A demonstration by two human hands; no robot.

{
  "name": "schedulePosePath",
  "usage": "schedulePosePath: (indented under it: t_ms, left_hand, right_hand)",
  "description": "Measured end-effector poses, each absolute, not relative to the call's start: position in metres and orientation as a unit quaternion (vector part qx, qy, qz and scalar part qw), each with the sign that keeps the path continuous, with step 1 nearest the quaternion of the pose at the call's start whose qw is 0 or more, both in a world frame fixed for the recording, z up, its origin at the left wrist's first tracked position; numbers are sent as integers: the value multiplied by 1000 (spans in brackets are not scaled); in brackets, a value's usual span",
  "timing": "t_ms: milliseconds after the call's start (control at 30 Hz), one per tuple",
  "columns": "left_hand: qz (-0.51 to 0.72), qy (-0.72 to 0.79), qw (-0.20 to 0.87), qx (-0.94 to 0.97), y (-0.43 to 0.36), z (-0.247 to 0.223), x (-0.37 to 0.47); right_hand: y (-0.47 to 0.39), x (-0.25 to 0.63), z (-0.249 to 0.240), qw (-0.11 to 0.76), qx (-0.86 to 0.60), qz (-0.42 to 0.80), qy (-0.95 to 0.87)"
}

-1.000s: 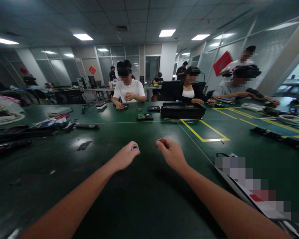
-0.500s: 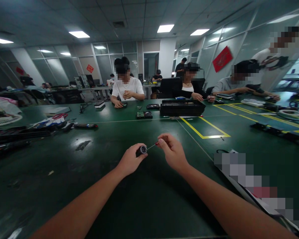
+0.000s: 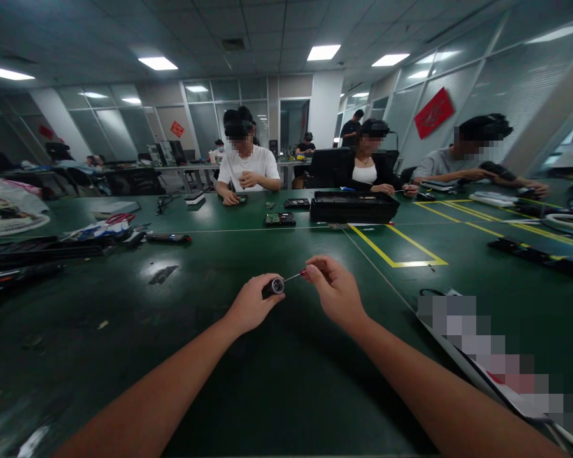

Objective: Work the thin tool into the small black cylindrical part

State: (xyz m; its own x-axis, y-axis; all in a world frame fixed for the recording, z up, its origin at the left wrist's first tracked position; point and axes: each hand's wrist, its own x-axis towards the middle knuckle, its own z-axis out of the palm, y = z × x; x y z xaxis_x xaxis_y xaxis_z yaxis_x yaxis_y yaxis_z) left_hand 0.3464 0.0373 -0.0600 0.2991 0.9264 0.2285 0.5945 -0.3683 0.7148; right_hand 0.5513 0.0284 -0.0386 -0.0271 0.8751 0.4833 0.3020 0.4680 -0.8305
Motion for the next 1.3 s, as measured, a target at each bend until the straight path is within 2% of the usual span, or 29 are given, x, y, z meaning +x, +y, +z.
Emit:
schedulePosePath:
  t_ms: [200,667,1033,1300]
  left_hand:
    - [348,496,247,757,41,-65,343]
    - [325,491,234,773,37,-60,344]
    - [303,479,207,797,38,-61,344]
    - [277,474,204,811,39,-62,345]
  right_hand:
    - [24,553,-28,470,-515,146,-702]
    - [29,557,-28,469,-584,55,-660]
    - [30,559,-28,422,-560,64,-710]
    - [27,559,-26,414,-458,173,-767]
